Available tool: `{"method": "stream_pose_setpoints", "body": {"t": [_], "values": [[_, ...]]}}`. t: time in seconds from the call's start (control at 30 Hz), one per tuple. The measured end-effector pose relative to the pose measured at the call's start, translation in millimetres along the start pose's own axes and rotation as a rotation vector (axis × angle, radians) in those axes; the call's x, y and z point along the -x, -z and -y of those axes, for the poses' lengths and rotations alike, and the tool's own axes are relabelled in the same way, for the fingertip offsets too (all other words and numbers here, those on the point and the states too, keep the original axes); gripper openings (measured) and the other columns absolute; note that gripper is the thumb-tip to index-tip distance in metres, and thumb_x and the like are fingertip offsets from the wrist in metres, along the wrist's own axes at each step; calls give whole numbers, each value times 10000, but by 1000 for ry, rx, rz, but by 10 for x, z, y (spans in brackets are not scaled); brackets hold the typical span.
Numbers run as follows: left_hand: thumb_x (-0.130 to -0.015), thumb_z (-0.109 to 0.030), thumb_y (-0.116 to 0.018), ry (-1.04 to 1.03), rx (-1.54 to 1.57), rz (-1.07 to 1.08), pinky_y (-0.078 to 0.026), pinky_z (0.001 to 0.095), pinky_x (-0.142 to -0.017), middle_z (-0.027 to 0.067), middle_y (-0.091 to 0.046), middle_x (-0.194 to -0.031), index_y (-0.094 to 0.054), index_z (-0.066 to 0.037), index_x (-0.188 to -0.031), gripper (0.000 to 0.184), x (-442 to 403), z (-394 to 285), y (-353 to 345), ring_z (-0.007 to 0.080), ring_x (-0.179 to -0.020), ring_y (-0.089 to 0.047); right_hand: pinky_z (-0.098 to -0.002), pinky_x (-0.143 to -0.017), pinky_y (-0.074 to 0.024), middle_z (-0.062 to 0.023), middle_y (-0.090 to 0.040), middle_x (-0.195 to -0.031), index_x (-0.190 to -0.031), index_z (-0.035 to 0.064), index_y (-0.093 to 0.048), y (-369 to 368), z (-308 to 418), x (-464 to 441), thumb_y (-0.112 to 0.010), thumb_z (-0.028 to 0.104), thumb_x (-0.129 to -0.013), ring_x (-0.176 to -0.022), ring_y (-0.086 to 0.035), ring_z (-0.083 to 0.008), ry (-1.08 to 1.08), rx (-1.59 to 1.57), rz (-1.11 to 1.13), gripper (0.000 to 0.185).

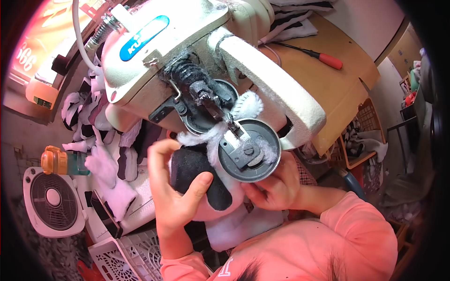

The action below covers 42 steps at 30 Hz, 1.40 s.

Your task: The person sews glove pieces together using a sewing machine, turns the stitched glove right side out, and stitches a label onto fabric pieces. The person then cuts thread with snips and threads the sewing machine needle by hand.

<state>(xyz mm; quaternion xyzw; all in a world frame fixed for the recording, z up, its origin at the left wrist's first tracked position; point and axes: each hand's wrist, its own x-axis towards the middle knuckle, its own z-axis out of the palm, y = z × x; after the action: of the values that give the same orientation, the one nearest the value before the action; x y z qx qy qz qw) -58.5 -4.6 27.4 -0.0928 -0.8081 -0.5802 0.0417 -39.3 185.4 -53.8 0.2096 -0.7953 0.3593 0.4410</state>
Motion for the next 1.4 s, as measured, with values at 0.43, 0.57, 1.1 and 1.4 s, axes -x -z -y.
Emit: {"method": "stream_pose_setpoints", "body": {"t": [0.43, 0.57, 1.1, 1.4], "values": [[-922, -119, -666, 253, 566, 18, -449, 197, -644, -28, -607, -875, -590, -46, -971, 116, 112, 49, -52, 37, -754, -541, -252, -711, -368, 40, -631, -919, -863, 108, -738, -57, 398, -359, -703, 133, -682, -832, -574, -107, 637, 120, 19, 186], [-941, -104, -642, -31, 365, -244, -388, 185, -601, -61, -509, -760, -496, -68, -820, 193, 168, 153, 84, 12, -682, -428, -275, -747, -438, 7, -635, -924, -909, 102, -725, -7, 523, -573, -694, 137, -707, -853, -610, -141, 653, 14, 156, 207], [-954, -152, -626, 46, 732, -338, -443, 205, -641, -35, -598, -782, -622, -44, -868, 138, 354, 310, 98, 23, -694, -523, -360, -654, -480, -69, -498, -814, -946, 26, -599, 139, 695, -1157, -604, 56, -726, -704, -587, -223, 414, -13, 805, 222], [-956, -101, -609, 47, 1053, -338, -370, 201, -710, -38, -545, -831, -663, 14, -902, 139, 439, 261, 20, 36, -751, -446, -386, -546, -490, -92, -564, -788, -849, 34, -661, 71, 719, -1278, -706, 64, -736, -634, -601, -289, 236, -241, 884, 125]]}}
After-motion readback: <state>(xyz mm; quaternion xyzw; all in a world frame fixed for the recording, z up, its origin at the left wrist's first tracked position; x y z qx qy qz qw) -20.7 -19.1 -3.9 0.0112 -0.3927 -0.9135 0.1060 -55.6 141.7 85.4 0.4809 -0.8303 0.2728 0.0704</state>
